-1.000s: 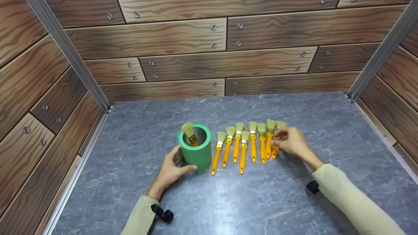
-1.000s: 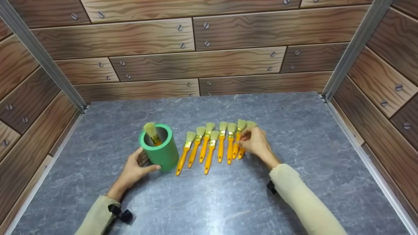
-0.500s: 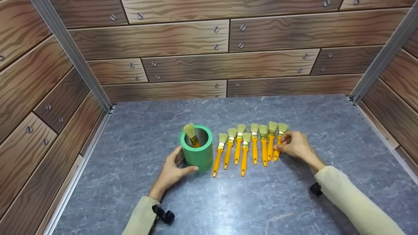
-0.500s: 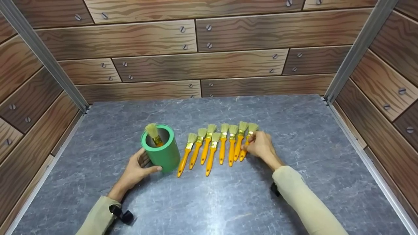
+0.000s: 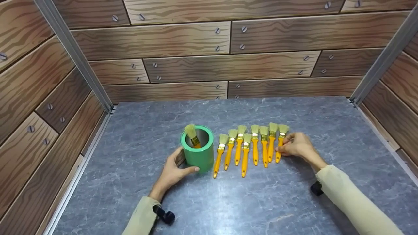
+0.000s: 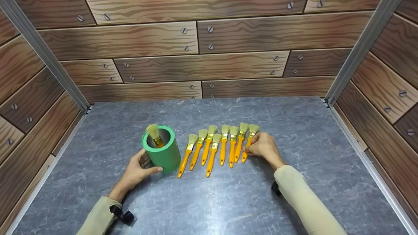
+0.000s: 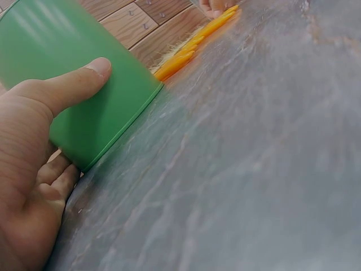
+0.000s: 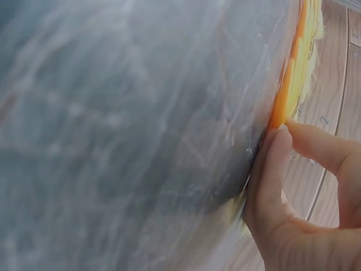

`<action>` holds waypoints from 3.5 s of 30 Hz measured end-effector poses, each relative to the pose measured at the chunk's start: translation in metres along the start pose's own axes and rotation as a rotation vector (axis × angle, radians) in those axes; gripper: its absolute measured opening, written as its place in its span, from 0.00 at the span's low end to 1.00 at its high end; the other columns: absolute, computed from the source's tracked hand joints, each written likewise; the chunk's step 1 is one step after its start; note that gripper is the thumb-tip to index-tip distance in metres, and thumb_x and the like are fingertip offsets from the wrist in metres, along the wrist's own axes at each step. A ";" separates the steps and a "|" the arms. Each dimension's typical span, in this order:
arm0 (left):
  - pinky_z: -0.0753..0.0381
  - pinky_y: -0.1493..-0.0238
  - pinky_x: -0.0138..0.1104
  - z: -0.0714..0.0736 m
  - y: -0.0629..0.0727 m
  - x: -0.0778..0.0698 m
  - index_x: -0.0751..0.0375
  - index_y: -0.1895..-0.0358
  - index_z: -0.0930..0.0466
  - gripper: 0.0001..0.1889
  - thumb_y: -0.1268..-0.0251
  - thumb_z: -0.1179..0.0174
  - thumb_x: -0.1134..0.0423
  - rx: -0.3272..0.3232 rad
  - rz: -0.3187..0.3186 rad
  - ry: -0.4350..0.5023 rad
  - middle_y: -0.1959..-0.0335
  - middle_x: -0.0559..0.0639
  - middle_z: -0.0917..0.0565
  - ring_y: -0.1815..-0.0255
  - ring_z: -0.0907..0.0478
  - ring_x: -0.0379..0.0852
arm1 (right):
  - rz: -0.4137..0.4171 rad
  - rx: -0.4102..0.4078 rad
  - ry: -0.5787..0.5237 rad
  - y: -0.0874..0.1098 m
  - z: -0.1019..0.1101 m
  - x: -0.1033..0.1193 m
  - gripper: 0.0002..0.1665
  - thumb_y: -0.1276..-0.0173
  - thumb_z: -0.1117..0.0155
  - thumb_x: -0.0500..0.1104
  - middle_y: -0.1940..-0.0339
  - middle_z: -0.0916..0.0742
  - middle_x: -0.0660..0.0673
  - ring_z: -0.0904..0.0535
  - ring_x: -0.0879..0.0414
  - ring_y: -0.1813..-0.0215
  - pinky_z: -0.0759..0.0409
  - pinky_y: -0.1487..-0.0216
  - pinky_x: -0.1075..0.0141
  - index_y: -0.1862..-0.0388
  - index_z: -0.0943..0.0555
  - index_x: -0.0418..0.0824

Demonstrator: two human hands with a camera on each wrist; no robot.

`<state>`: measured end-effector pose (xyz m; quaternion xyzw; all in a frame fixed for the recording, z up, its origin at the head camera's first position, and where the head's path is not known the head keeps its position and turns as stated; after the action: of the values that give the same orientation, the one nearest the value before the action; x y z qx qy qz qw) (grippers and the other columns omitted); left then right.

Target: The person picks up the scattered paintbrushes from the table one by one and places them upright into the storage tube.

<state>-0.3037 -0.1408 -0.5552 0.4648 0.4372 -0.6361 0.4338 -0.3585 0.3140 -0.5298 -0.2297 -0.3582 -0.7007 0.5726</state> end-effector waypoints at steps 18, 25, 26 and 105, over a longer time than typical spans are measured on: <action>0.34 0.16 0.50 0.000 0.000 0.001 0.50 0.16 0.38 0.54 0.45 0.15 0.61 0.002 -0.006 0.014 0.19 0.52 0.28 0.18 0.33 0.54 | -0.007 0.019 0.015 -0.002 0.003 -0.005 0.26 0.45 0.13 0.45 0.66 0.11 0.45 0.14 0.62 0.70 0.11 0.65 0.69 0.57 0.17 0.32; 0.33 0.16 0.50 0.000 0.000 -0.001 0.49 0.16 0.37 0.53 0.45 0.15 0.61 0.003 -0.010 0.010 0.20 0.50 0.28 0.18 0.32 0.53 | -0.035 0.070 -0.101 -0.004 0.003 -0.007 0.26 0.38 0.17 0.42 0.65 0.10 0.45 0.11 0.63 0.68 0.08 0.61 0.68 0.50 0.17 0.28; 0.33 0.16 0.50 0.000 0.000 0.000 0.49 0.16 0.37 0.54 0.46 0.15 0.61 0.002 -0.009 0.010 0.20 0.51 0.28 0.18 0.32 0.54 | -0.035 0.073 -0.120 -0.003 0.004 -0.006 0.26 0.37 0.18 0.42 0.65 0.10 0.46 0.11 0.63 0.68 0.08 0.60 0.68 0.49 0.18 0.27; 0.32 0.17 0.50 0.000 -0.002 0.000 0.51 0.17 0.35 0.53 0.46 0.15 0.62 0.002 -0.026 0.008 0.21 0.53 0.26 0.19 0.30 0.55 | 0.573 0.306 -0.504 0.079 -0.092 0.261 0.14 0.28 0.27 0.31 0.52 0.10 0.36 0.09 0.47 0.52 0.08 0.45 0.55 0.46 0.13 0.31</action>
<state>-0.3056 -0.1404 -0.5546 0.4621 0.4445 -0.6401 0.4233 -0.3358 0.0698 -0.3785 -0.3970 -0.5090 -0.3732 0.6664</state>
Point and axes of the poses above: each hand's wrist, its own y-axis away from the middle knuckle, its own z-axis out of the back of the hand, x = y × z, the point moved 9 cm from there along -y, towards the middle knuckle
